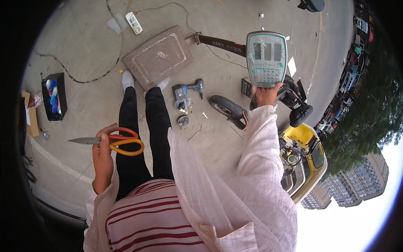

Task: The person walks through a scooter shop carrying a wrapped part and a long tool, then works on an electric scooter's handlebar area. They unwrap the part, use a screwdriver to adjust components near the handlebar, and later use scissors to trim wires or cables. The person also briefly interacts with another individual and uses a digital scale before returning to the scooter.

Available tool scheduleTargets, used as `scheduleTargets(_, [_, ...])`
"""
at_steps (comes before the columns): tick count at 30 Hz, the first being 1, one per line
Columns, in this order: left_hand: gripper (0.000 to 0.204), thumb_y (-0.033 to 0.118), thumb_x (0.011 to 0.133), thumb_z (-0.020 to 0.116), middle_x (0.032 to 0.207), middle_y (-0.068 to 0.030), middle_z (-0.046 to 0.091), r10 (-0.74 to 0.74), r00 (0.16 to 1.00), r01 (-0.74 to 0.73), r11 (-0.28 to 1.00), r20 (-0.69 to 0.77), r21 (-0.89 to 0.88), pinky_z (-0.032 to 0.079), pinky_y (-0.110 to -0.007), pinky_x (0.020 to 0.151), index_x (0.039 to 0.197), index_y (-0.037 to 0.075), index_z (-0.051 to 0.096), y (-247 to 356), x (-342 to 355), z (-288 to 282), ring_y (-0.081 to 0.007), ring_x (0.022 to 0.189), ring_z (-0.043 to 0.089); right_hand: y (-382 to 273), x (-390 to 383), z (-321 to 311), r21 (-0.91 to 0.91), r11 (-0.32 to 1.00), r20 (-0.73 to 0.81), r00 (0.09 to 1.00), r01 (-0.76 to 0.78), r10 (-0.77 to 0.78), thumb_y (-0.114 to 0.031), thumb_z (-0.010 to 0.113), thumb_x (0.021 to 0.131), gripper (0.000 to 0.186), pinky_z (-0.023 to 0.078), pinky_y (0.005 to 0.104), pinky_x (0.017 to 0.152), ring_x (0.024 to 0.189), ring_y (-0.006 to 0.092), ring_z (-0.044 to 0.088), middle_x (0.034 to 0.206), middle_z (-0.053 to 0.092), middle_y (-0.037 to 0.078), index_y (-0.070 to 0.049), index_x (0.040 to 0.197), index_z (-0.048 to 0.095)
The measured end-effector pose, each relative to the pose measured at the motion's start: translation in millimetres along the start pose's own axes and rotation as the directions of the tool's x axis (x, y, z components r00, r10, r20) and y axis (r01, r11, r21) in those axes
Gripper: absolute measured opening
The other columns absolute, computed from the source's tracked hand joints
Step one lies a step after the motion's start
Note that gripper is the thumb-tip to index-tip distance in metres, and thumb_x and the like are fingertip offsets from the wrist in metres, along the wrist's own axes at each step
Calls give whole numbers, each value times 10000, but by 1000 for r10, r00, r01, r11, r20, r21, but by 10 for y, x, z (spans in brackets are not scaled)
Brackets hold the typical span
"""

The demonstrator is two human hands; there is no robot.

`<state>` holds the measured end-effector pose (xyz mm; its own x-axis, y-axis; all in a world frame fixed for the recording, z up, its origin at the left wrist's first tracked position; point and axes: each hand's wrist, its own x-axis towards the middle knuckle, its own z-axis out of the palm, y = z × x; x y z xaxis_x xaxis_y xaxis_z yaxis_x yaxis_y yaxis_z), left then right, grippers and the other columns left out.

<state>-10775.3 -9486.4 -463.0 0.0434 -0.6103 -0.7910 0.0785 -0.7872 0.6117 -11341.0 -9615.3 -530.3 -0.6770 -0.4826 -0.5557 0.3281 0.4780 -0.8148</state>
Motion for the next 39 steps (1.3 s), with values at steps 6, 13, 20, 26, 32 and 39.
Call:
scheduleTargets(6, [358,254,1009,424,1203,-191,595,33,999,-31,997,34,-72,431,-335,973,1139,-26,605,96,19,198,-223,1070,592,-1,28,-151,22,1000,22,999,23,-23,-680,497,864,869,283,503,1118,1345,331,348,1469,319,142,-53,1433,303])
scheduleTargets(13, [364,260,1008,431,1194,-190,597,24,999,-23,999,32,-35,421,-335,982,1138,-33,605,141,-52,249,-225,1078,584,-65,1,-107,-15,998,-4,998,-65,65,-651,520,875,827,258,461,1111,1296,306,398,1391,412,130,-17,1376,347])
scheduleTargets(20, [389,279,1008,444,1139,-178,627,120,991,-118,993,67,-29,406,-332,997,1137,-58,591,549,-243,86,-224,1093,576,-158,-342,-66,-57,992,-113,988,-114,107,-590,504,914,845,217,449,1134,1384,349,292,1480,306,223,27,1442,270])
scheduleTargets(26, [393,289,1012,439,1074,-134,645,179,983,-177,983,42,-52,448,-306,910,1131,-49,601,950,-583,-332,-169,957,596,-240,-1481,-176,-93,986,64,987,-139,145,-544,541,919,782,329,420,1072,1328,347,382,1410,397,206,49,1392,350])
scheduleTargets(32, [443,334,1021,401,1060,-137,634,233,971,-231,972,58,-53,478,-291,868,1130,-49,594,1397,-916,-762,-176,938,616,-280,-2581,-313,-69,981,150,970,-181,190,-460,525,954,649,436,364,893,1132,268,533,1300,508,169,64,1328,440])
scheduleTargets(39, [547,425,1025,333,1141,-175,613,361,930,-355,930,66,-92,477,-319,910,1177,-49,560,1684,-1162,-950,-235,1039,614,-265,-3072,-513,74,984,170,975,-160,146,-439,536,956,577,450,334,829,1040,220,555,1222,562,127,31,1288,491])
